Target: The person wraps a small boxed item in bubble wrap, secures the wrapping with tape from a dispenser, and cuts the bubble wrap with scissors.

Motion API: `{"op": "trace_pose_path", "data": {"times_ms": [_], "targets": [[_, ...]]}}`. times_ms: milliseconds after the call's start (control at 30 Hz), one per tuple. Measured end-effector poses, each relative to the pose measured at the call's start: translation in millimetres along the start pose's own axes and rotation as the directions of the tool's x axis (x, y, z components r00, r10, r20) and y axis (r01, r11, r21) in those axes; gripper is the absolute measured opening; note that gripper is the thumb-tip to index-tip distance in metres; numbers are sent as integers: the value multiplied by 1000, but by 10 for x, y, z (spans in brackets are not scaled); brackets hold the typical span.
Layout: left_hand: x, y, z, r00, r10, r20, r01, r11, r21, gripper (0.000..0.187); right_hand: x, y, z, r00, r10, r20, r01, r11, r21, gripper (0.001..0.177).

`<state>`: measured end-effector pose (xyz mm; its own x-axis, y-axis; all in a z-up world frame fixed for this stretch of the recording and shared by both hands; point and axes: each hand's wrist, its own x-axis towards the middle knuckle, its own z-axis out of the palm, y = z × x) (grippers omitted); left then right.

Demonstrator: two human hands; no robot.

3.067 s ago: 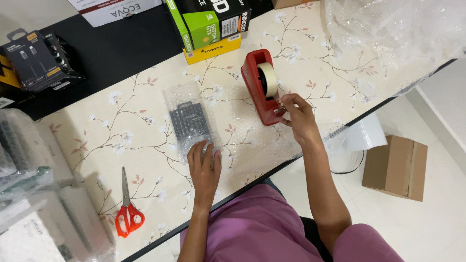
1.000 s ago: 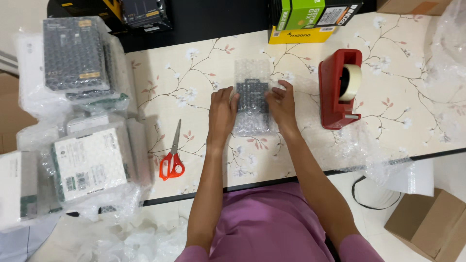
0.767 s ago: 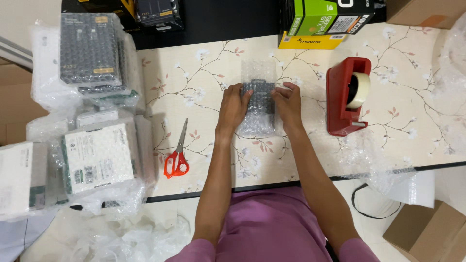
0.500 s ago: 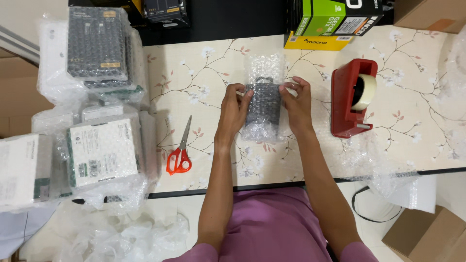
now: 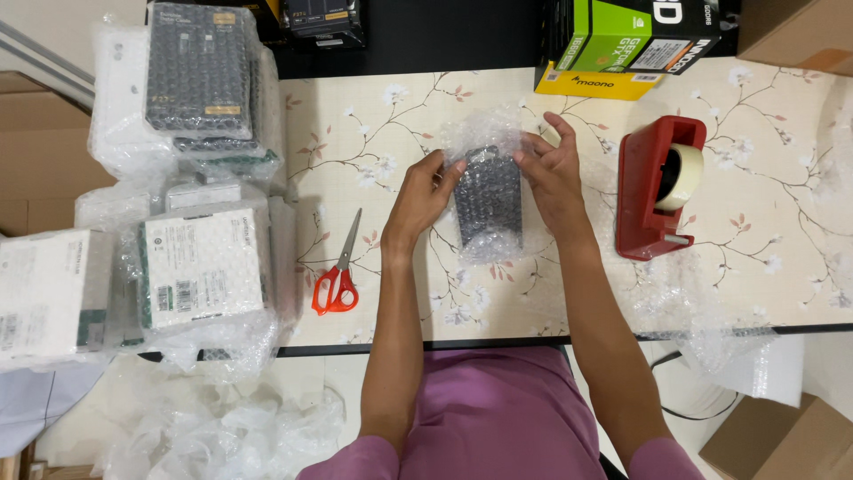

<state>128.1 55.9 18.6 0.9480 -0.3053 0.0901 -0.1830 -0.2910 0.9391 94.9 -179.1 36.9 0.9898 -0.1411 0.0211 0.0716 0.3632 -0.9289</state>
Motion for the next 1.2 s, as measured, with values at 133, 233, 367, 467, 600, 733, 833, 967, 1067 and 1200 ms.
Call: {"op": "trace_pose_path", "data": {"times_ms": [133, 233, 367, 467, 600, 733, 833, 967, 1067, 1200], "targets": [[29, -194, 11, 999, 41, 5, -41, 999, -7, 28, 88, 37, -20, 999, -27, 29, 26, 999, 40, 84], [49, -202, 4, 996, 93, 5, -93, 996, -15, 23, 139, 100, -61, 997, -41, 60, 41, 999, -6, 88], [26, 293, -140, 977, 215, 1, -215, 976, -22, 26, 109, 29, 77, 993, -89, 83, 98, 988, -116, 94], [73, 78, -93, 963, 268, -2, -268, 961, 63, 30, 62, -72, 219, 986, -130, 107, 157, 942, -298, 94], [-47, 27, -2, 958, 288, -12, -284, 950, 131, 31, 61, 133, 97, 983, -132, 125, 179, 834, -522, 93], [-202, -110, 131, 950, 310, -44, -296, 935, 196, 31, -53, 301, 58, 991, -66, 112, 117, 829, -546, 89], [-301, -200, 163, 926, 370, -76, -345, 909, 233, 29, -162, 403, -10, 988, -50, 147, 119, 850, -513, 93], [-457, -124, 171, 892, 444, -82, -411, 874, 259, 21, -231, 513, -126, 980, -58, 193, 147, 860, -489, 96], [-523, -117, 264, 877, 452, -165, -387, 866, 316, 18, -245, 563, -89, 975, -123, 187, 203, 839, -505, 66], [-549, -185, 324, 875, 447, -184, -374, 868, 328, 13, -253, 536, -38, 971, -123, 205, 216, 820, -530, 81]]}}
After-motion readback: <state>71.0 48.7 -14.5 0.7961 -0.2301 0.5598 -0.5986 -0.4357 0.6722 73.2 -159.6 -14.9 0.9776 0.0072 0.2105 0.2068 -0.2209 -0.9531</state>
